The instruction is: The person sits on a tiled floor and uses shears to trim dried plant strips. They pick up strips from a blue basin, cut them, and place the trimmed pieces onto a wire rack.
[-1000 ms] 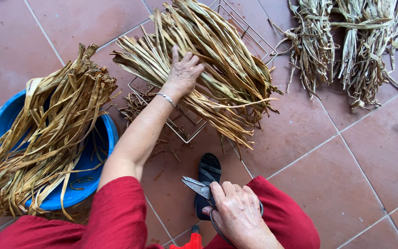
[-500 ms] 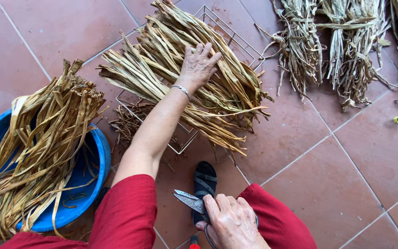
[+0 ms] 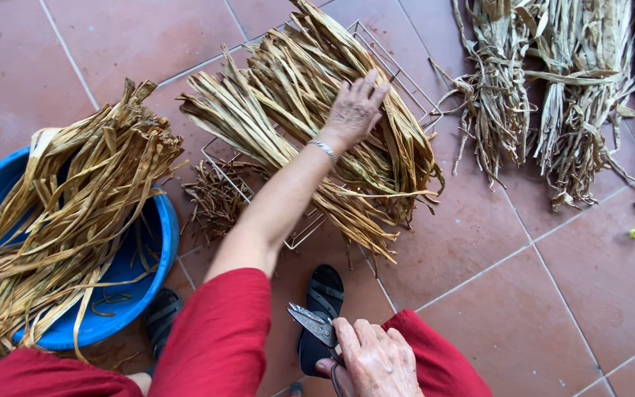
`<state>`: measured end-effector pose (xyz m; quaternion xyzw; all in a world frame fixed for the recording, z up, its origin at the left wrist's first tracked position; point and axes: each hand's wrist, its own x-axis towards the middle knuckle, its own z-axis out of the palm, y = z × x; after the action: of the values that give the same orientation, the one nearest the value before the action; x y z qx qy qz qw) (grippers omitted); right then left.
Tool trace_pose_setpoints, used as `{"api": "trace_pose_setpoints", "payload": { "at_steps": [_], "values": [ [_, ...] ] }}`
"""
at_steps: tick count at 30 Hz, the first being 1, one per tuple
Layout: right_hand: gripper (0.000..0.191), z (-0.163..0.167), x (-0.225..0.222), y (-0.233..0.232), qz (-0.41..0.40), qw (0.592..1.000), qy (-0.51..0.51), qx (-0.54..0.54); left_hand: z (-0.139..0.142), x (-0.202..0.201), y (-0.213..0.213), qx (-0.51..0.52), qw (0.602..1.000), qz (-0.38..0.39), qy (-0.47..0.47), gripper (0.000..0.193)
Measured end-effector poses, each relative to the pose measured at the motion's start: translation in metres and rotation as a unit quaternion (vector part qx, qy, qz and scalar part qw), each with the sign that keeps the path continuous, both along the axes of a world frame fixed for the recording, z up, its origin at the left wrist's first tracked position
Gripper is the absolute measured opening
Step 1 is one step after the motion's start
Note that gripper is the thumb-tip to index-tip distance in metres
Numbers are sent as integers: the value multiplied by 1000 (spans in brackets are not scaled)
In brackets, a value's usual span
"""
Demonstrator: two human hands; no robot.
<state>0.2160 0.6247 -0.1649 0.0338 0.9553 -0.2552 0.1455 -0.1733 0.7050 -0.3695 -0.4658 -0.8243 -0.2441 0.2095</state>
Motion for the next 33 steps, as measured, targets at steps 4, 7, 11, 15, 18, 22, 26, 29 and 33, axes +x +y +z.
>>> {"api": "trace_pose_setpoints", "payload": {
  "at_steps": [4, 7, 11, 15, 18, 22, 26, 29, 33],
  "values": [
    [67, 3, -4, -1, 26, 999, 35, -13, 14, 1, -86, -117, 993, 1, -16, 18],
    [65, 11, -4, -8, 46, 998, 45, -5, 21, 5, -142, -167, 984, 15, -63, 23],
    [60, 23, -11, -18, 68, 997, 34, 10, 19, 12, -170, -92, 994, 23, 46, 34],
    [58, 31, -20, -26, 64, 997, 30, 19, 11, 40, -187, -121, 986, 34, -112, 19],
    [57, 34, -29, -28, 75, 996, 42, 25, 11, 74, -206, -122, 991, 13, -51, 28],
    [60, 35, -41, -36, 102, 992, 72, 18, 26, 88, -231, -31, 995, 15, -96, 61],
    [63, 36, -53, -48, 136, 987, 87, 21, 36, 90, -274, 98, 986, 87, -106, 59],
    [61, 37, -60, -58, 151, 985, 81, 29, 33, 76, -330, 57, 964, 243, -96, 43],
    [59, 39, -69, -70, 158, 985, 56, 41, 24, 41, -402, 65, 899, 424, -92, 33]
  ]
}}
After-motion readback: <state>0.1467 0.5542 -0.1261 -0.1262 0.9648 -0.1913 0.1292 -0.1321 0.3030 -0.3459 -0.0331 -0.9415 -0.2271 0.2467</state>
